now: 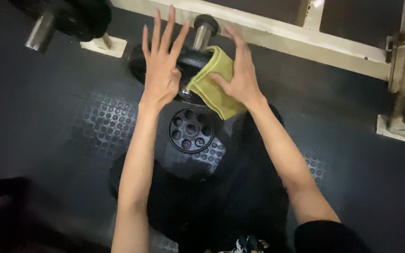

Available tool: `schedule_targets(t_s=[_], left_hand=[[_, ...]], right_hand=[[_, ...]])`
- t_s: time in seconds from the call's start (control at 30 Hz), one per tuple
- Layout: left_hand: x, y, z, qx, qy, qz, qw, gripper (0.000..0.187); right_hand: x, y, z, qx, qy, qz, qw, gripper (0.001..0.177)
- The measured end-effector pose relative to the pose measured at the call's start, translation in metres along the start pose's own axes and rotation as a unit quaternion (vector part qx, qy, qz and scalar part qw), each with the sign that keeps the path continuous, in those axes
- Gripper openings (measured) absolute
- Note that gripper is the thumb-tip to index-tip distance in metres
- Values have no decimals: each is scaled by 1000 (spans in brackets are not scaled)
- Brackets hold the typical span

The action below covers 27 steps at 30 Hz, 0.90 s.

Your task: Cleaning and wiping down gym weight plates and equipment using a cloth.

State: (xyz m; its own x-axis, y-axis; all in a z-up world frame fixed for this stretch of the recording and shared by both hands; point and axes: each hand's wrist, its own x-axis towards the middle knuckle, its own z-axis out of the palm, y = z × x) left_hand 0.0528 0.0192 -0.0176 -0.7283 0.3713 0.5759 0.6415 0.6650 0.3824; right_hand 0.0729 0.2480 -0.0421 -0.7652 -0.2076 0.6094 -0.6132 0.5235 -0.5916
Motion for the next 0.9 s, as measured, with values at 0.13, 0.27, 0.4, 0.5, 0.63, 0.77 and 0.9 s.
schedule_targets(t_s=[0.13,0.27,0.4,0.5,0.63,0.77,0.9], left_hand=[[-1,8,-11,-16,-17,19,1000,68],[-7,21,-14,-5,-5,41,999,64],[-12,37,-17,5,50,57,997,58],[-29,21,4,21,98,52,994,43],[-53,35,25,-120,99,-2,988,23],[-62,34,27,-291,69,-85,951,14],[-85,13,49,-408,61,-197,889,22]], right_hand=[[-6,-16,-3,-49,-16,64,997,52],[-10,-21,0,-58,39,43,997,43],[-19,-17,4,-8,78,75,994,30],[-28,-6,9,-3,87,100,991,27],[-47,-12,17,13,133,114,985,33],[-65,-21,25,47,183,87,978,54],[-73,-42,21,-9,225,10,974,82]])
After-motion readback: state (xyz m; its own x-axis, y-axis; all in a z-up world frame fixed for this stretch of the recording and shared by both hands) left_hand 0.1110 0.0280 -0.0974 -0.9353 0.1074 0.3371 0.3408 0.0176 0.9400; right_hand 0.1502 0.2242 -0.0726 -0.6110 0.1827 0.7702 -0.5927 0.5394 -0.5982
